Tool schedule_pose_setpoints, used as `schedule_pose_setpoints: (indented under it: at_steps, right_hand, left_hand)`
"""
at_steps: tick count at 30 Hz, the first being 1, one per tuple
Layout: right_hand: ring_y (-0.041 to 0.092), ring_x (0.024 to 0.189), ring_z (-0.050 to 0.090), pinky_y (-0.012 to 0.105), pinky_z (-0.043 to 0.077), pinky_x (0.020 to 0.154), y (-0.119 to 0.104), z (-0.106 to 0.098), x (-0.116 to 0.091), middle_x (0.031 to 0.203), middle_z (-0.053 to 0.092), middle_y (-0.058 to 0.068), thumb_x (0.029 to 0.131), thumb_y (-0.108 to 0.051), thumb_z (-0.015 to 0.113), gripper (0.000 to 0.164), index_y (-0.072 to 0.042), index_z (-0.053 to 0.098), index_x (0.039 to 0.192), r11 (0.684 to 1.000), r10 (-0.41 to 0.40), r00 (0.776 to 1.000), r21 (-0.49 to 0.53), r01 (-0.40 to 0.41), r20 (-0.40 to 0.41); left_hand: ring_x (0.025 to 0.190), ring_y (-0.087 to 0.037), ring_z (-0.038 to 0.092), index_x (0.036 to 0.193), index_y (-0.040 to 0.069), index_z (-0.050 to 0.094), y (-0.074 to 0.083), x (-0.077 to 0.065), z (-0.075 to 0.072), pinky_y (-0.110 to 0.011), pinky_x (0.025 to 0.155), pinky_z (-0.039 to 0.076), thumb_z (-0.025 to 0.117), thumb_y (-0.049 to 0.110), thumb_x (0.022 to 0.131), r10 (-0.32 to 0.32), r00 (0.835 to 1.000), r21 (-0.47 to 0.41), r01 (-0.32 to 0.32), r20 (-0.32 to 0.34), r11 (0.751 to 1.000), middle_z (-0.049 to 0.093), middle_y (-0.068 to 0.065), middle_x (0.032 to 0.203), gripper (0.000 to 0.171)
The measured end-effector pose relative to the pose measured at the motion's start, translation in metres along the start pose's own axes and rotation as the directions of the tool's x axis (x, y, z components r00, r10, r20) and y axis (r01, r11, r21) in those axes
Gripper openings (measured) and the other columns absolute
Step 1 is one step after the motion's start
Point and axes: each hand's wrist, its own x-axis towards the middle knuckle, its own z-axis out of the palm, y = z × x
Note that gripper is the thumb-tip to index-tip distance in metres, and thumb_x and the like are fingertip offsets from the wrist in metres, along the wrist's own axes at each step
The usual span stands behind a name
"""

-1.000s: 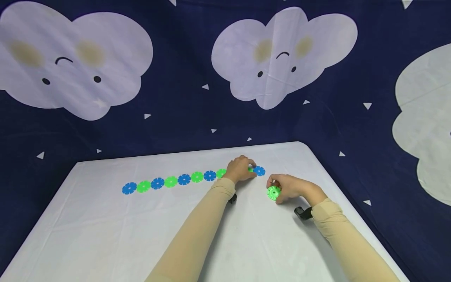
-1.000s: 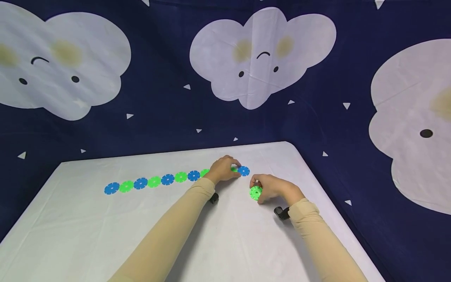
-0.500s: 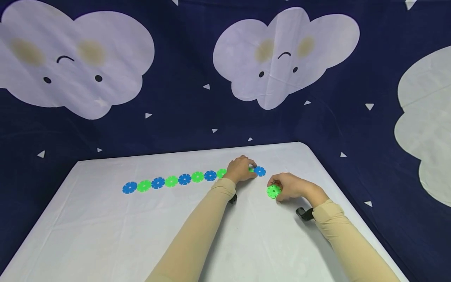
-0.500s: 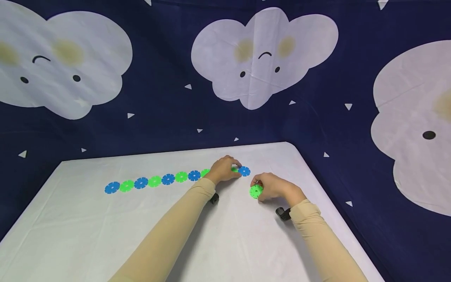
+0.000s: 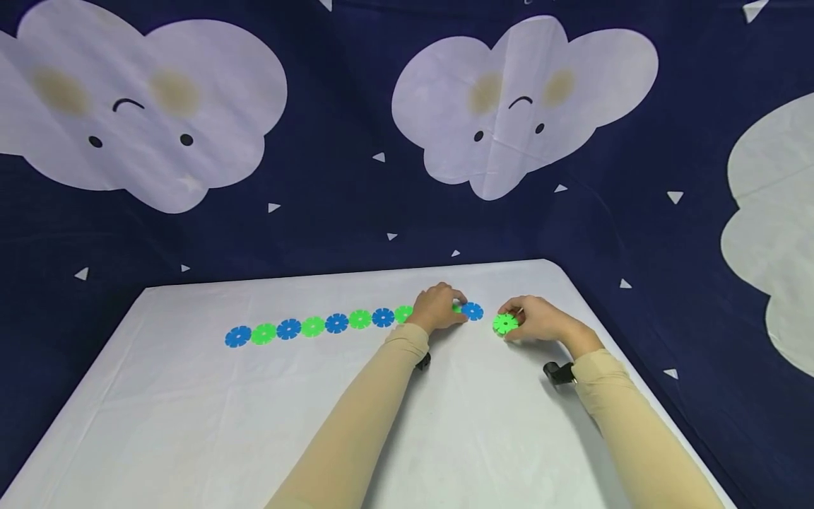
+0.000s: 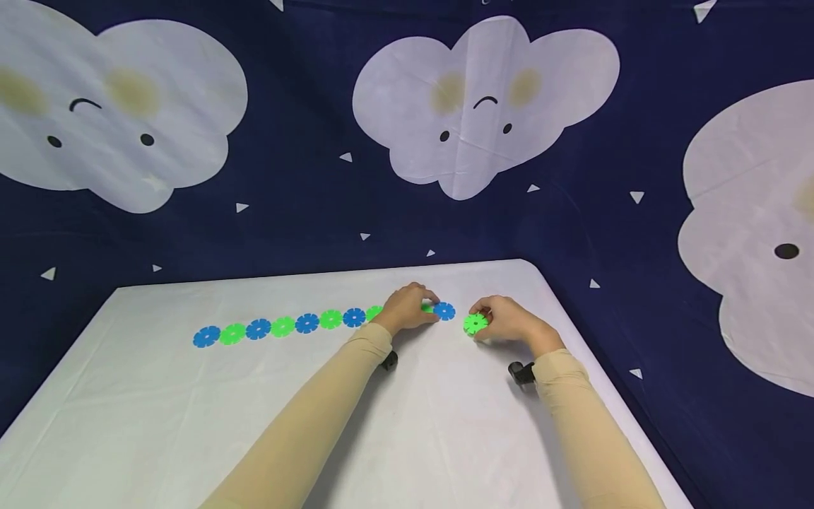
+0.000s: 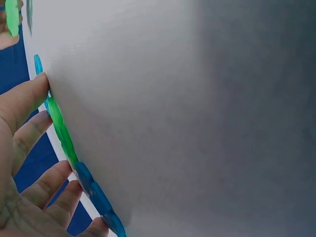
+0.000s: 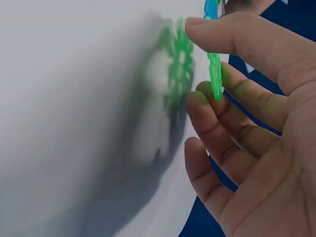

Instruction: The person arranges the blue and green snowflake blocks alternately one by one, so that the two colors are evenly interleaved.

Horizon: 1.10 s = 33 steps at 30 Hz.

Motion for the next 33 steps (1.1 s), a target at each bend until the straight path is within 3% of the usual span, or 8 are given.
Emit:
schedule_pose_setpoints:
  at_steps: [10,24,33]
  right_hand:
    - [0.028,0.102,0.066,0.046,0.056,0.095,0.004,-0.009,0.020,0.118,0.071,0.019,0.082,-0.016,0.091,0.056,0.003,0.071,0.130,1.000,0.025,0.999,-0.014,-0.025,-0.036]
    - [0.029,0.106,0.062,0.052,0.052,0.104,0.008,-0.003,0.034,0.120,0.072,0.017,0.085,-0.015,0.088,0.055,0.002,0.070,0.134,0.997,0.067,0.998,-0.028,-0.068,-0.011]
    - [0.033,0.112,0.065,0.054,0.053,0.106,0.007,-0.003,0.041,0.124,0.073,0.020,0.086,-0.015,0.088,0.055,0.002,0.070,0.135,0.998,0.050,0.999,-0.026,-0.049,0.008]
  left_hand:
    - [0.144,-0.027,0.058,0.136,0.027,0.075,0.000,-0.002,-0.002,-0.060,0.126,0.040,0.079,0.041,0.098,-0.010,1.000,-0.008,0.010,-0.001,1.000,0.065,-0.005,0.151,0.041]
    - [0.148,-0.026,0.055,0.139,0.029,0.073,0.003,-0.001,-0.001,-0.060,0.127,0.038,0.078,0.042,0.099,-0.024,1.000,0.006,0.023,0.021,1.000,0.062,-0.004,0.155,0.043]
    - [0.147,-0.026,0.056,0.139,0.028,0.074,0.004,-0.004,-0.002,-0.061,0.127,0.038,0.078,0.042,0.099,-0.021,1.000,0.010,0.021,0.015,1.000,0.063,-0.004,0.154,0.042]
